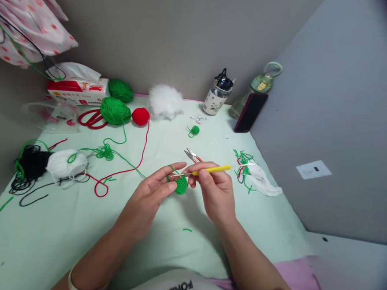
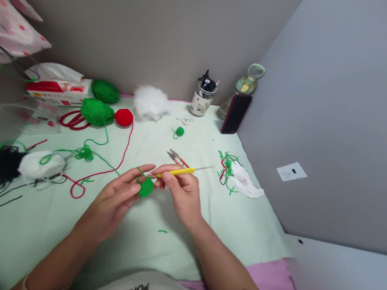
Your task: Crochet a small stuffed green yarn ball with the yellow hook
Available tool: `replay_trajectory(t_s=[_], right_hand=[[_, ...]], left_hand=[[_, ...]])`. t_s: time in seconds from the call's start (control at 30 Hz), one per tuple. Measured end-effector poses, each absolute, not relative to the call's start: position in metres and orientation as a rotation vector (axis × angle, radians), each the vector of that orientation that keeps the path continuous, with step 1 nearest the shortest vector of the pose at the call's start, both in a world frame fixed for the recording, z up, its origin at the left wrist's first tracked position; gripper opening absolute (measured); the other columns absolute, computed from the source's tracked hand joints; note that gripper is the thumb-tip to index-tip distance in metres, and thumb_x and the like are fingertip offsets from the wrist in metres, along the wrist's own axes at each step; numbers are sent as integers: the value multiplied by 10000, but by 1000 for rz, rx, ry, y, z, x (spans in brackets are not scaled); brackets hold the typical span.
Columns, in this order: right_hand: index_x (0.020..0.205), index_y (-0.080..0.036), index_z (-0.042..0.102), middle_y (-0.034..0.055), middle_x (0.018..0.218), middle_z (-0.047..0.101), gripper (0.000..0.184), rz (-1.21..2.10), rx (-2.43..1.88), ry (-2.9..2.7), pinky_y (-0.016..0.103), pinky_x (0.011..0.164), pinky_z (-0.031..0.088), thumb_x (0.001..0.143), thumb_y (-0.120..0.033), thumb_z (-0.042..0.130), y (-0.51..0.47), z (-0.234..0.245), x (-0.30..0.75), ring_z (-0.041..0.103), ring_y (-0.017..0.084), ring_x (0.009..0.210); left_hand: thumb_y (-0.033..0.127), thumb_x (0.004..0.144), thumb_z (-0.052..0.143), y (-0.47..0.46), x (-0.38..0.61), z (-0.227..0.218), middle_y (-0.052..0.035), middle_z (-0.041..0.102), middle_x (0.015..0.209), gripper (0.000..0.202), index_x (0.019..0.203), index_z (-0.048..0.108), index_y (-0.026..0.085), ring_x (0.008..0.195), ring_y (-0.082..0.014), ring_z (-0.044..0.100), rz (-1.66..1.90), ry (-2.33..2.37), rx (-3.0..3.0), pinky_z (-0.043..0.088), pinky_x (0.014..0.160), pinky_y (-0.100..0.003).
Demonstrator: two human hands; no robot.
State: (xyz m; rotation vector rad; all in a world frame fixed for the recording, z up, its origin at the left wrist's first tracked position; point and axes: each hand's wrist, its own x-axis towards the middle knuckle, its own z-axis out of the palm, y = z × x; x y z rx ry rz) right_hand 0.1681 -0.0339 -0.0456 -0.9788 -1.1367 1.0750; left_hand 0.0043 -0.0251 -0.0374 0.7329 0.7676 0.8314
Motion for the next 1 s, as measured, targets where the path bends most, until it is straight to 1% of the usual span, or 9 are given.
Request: replay_trajectory(t_s=[0.13, 0.27, 0.43, 0.53, 0.63, 0.7, 0.77, 0.87, 1.0], right_hand=[[905, -206, 689, 41, 828, 754, 226, 1223, -940, -1025, 299, 625, 528, 994, -378, 572, -31, -41, 171, 628, 132, 611], [928, -205, 661, 46, 833, 757, 229, 1144, -956, -1108, 322, 641, 551, 1016, -372, 532, -34, -38, 171, 653, 146, 629], [1062, -228, 689, 72, 967, 764, 218, 707, -1024, -1561, 355, 710, 593, 1031, -229, 474, -44, -41, 170, 710, 176, 772], [1165, -275, 697, 72, 1026, 773, 275, 331, -992, -1871, 374, 761, 609, 984, -157, 527, -47, -45, 170, 728, 215, 896], [1174, -333, 723, 62, 1101, 763, 331, 189, -1012, -1961, 385, 819, 613, 947, -138, 581, -49, -46, 169, 721, 236, 995], [1169, -325, 728, 64, 1075, 760, 323, 288, -1021, -1834, 390, 811, 609, 953, -136, 579, -49, -45, 169, 715, 229, 969], [1120, -291, 740, 65, 985, 757, 265, 502, -1002, -1590, 379, 732, 599, 981, -162, 555, -47, -43, 170, 703, 206, 843], [994, -250, 757, 58, 883, 736, 220, 843, -947, -1302, 348, 611, 565, 1010, -262, 538, -41, -42, 169, 655, 174, 687], [1013, -263, 772, 66, 948, 754, 172, 844, -960, -1388, 370, 701, 576, 979, -267, 603, -37, -46, 166, 686, 209, 862]], left_hand=[[326, 855, 735, -24, 0, -37, -11, 629, 914, 397, 1249, 713, 281, 904, -187, 583, 860, 808, 773, 430, 884, -310], [310, 830, 764, -25, -2, -38, 2, 570, 893, 381, 1210, 738, 304, 896, -166, 534, 892, 878, 821, 429, 833, -269], [279, 812, 773, -28, 2, -40, 4, 564, 875, 394, 1205, 742, 293, 880, -161, 536, 959, 986, 878, 452, 829, -263], [257, 792, 788, -30, 7, -39, 7, 566, 877, 465, 1251, 719, 272, 862, -148, 547, 1030, 996, 816, 459, 822, -252], [287, 808, 783, -30, 9, -38, 1, 607, 868, 528, 1323, 675, 255, 810, -133, 561, 958, 858, 618, 465, 775, -241], [287, 827, 771, -28, 7, -38, -13, 636, 873, 488, 1304, 690, 231, 790, -127, 562, 877, 769, 502, 465, 763, -243], [260, 833, 766, -26, 5, -37, -15, 641, 868, 417, 1246, 727, 211, 792, -123, 555, 871, 739, 462, 461, 786, -250], [242, 835, 762, -24, 3, -36, 4, 622, 844, 407, 1241, 733, 242, 831, -133, 553, 925, 782, 524, 440, 854, -270], [270, 824, 773, -27, 4, -37, -12, 657, 931, 400, 1223, 741, 272, 923, -164, 563, 909, 811, 690, 422, 902, -291]])
